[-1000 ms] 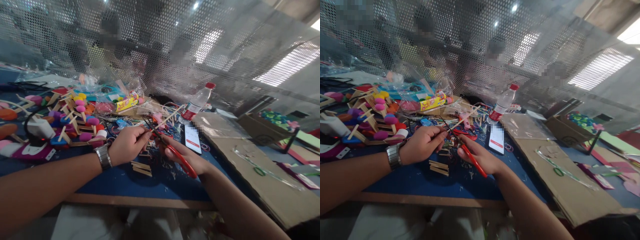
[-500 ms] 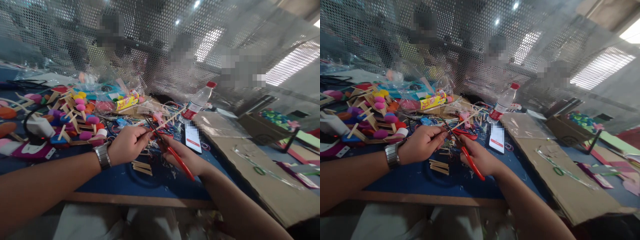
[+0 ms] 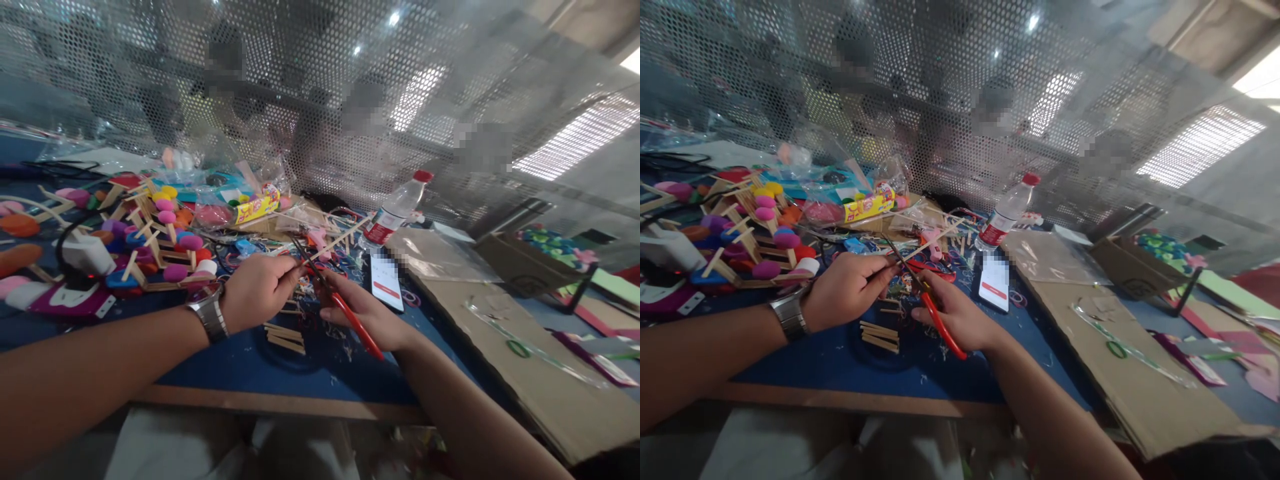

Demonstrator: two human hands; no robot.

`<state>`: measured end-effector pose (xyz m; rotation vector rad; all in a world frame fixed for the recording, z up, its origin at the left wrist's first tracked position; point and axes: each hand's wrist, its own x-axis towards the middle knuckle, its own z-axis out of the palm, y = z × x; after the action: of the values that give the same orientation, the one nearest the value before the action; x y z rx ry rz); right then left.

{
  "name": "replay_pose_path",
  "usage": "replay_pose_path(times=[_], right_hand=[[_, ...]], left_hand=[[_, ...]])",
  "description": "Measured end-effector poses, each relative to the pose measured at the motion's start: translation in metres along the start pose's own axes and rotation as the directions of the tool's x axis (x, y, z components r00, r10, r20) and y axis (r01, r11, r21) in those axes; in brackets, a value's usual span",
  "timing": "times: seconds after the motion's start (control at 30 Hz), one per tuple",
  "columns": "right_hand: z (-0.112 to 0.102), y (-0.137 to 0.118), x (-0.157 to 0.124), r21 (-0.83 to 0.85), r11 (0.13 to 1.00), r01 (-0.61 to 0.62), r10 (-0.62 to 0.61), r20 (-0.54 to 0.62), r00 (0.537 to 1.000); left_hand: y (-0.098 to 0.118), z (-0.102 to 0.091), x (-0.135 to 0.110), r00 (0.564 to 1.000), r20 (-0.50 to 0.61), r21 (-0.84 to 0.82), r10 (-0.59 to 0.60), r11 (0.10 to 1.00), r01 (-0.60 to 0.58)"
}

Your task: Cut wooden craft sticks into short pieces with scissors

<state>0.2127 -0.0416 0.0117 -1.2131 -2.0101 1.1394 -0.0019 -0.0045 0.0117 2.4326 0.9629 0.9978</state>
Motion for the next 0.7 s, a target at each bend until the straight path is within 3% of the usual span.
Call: replay_pose_path(times=[0.33, 0.7], right_hand=[[0.0009, -0.0040, -0.0033, 0.039, 0.998, 0.049, -0.049, 0.001, 0.999], [0.0010, 0.0032, -0.0050, 0.083, 0.996, 0.026, -0.028, 0.030, 0.999]], left_hand=[[0.0025, 0.0018, -0.0015, 1.000, -0.013, -0.039, -0.007, 0.999, 0.007], [0.0053, 0.0022, -0.0020, 1.000, 0.017, -0.112, -0.010, 0.994, 0.012]])
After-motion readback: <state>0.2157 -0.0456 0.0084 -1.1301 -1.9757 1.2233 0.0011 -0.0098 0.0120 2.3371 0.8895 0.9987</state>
